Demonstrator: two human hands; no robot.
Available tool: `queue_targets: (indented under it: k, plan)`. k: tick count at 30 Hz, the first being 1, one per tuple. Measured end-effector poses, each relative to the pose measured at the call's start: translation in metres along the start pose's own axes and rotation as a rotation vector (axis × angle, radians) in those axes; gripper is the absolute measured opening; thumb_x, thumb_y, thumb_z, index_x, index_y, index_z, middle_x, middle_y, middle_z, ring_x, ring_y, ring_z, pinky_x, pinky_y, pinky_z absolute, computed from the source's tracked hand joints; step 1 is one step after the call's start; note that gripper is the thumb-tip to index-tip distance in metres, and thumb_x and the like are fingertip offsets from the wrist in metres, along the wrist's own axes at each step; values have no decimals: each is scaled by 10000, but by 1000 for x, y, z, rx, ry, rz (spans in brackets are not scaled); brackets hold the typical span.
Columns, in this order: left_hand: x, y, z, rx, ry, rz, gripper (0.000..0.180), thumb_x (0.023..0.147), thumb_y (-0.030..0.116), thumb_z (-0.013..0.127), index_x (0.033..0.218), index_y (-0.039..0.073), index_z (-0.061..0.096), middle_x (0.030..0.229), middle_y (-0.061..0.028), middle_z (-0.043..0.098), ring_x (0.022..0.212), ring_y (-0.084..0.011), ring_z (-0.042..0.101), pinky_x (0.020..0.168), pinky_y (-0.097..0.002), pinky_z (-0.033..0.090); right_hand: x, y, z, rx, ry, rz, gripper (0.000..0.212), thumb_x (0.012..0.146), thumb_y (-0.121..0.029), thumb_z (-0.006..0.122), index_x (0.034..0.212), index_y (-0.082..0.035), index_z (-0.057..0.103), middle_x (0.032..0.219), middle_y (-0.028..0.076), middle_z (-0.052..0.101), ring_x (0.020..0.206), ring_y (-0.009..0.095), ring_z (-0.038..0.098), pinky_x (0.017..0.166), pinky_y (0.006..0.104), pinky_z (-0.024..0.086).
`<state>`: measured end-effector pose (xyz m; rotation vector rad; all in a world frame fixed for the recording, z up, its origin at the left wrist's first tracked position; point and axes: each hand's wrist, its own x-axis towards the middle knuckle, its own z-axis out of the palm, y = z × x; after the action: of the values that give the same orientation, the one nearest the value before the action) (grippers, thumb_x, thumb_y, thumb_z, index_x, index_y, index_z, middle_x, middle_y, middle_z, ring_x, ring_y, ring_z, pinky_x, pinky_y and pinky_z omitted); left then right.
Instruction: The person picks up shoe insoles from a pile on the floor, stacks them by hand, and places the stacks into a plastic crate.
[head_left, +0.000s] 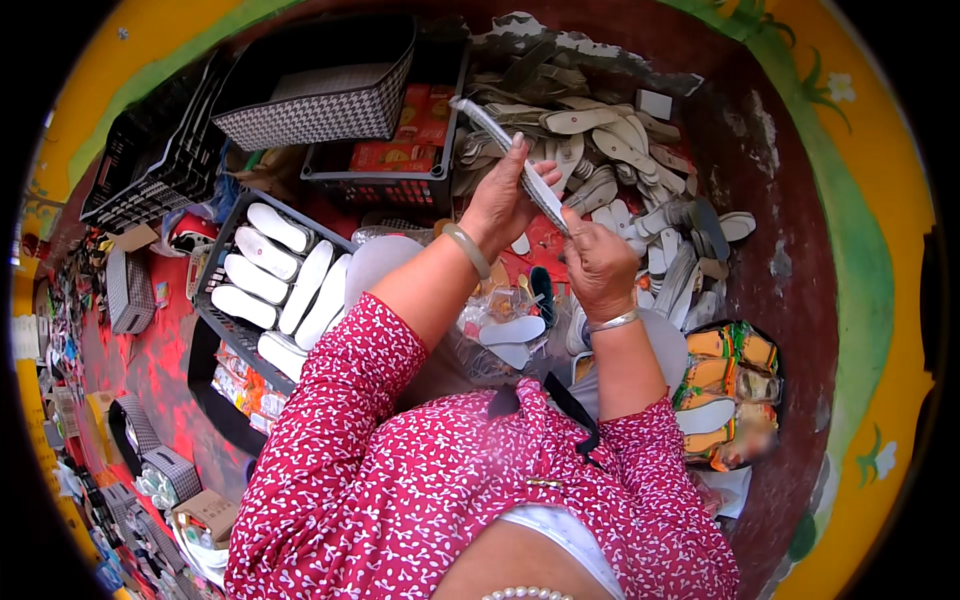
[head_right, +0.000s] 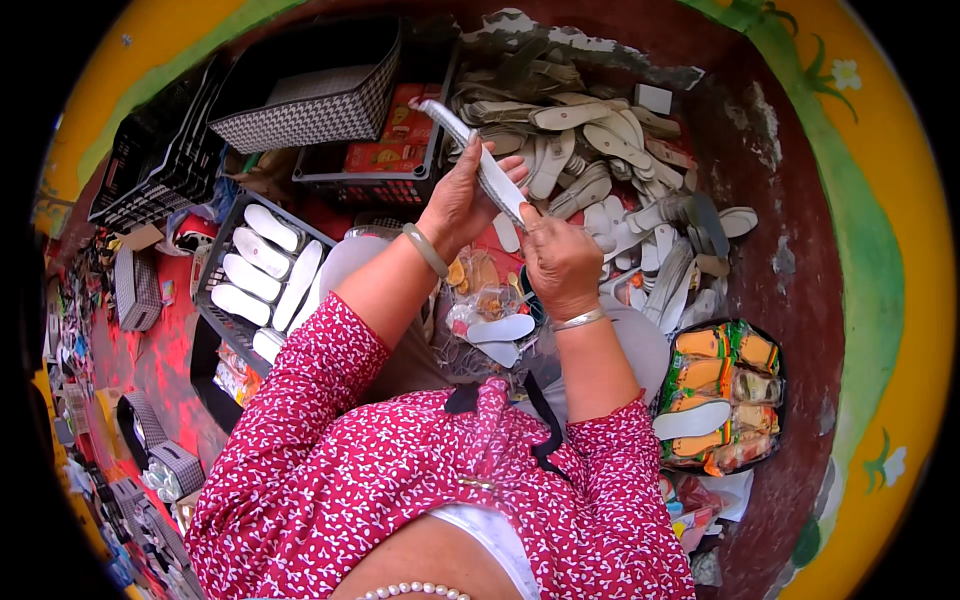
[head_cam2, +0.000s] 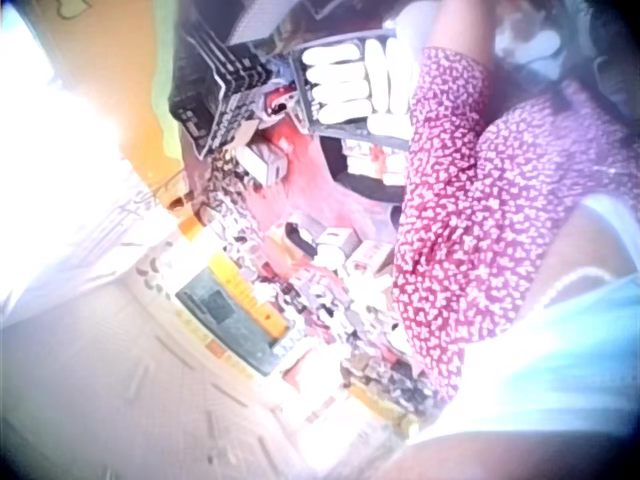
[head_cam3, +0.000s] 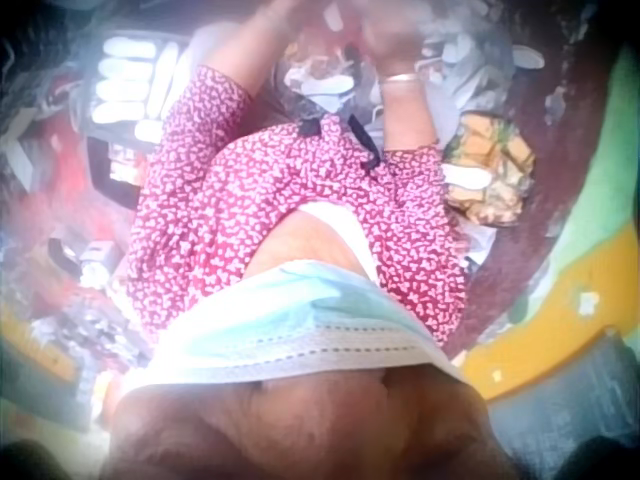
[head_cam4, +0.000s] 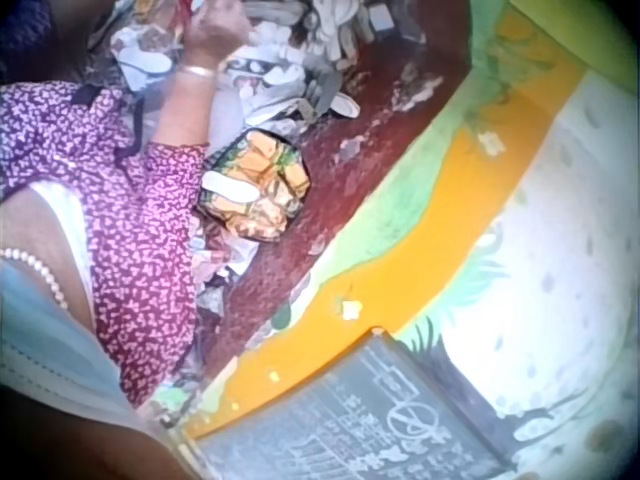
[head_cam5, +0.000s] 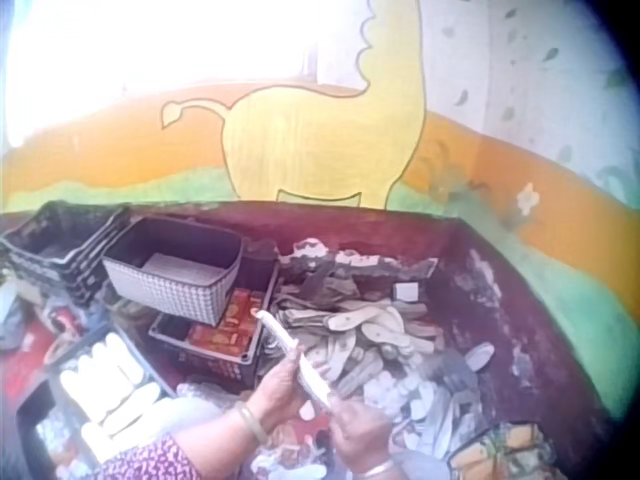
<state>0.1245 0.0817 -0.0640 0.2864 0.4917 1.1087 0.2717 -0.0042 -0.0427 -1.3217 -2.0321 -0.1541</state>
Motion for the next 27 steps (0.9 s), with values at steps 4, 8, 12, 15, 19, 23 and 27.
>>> queue_targets:
  k: [4,8,12,15,19,23,27]
  plan:
    - [-3,-1,3,-15,-22,60,614,890,485,496,1276,48,304,1255,-234,437,1134,-335,478,910,-524,431,1,-8,-3,-94,-38,-33,455,683,-110,669,1130,-187,631,838,52,624,671,244,594,605,359,478]
    - [-3,2,4,-48,-57,61,521,940,417,364,1265,13,318,1231,-232,473,1142,-339,476,927,-501,427,0,-10,-1,-170,-36,-66,486,657,-131,697,1133,-205,629,876,44,619,670,241,587,603,355,472]
    - [0,10,0,-97,-100,81,428,914,254,347,1260,4,332,1206,-234,502,1136,-349,492,940,-475,429,0,-9,0,-224,1,-126,442,677,-129,686,1112,-172,627,885,64,597,639,236,565,575,346,460]
    - [1,16,0,-77,-33,106,410,871,169,380,1250,14,351,1199,-232,510,1125,-351,508,945,-473,430,-1,-9,0,-244,9,-144,449,670,-121,685,1111,-175,628,910,76,596,637,251,561,574,352,460]
    - [0,25,1,-77,45,168,394,836,85,447,1223,30,398,1102,-193,547,1039,-308,555,927,-456,454,0,-11,-1,156,-99,201,417,714,-117,661,1127,-138,614,951,111,624,732,221,610,619,327,478]
    - [3,31,-1,-120,-34,207,374,865,90,485,1229,43,410,977,-137,577,918,-270,590,908,-445,470,-3,21,6,1043,-235,746,401,829,-214,608,1172,-12,553,958,128,656,833,161,624,663,270,486]
    - [-2,29,3,-67,-110,219,401,889,123,486,1271,50,386,971,-137,581,916,-266,591,915,-444,464,10,9,-15,1504,-432,954,511,902,-352,552,1191,67,508,944,103,659,869,138,608,760,219,459]
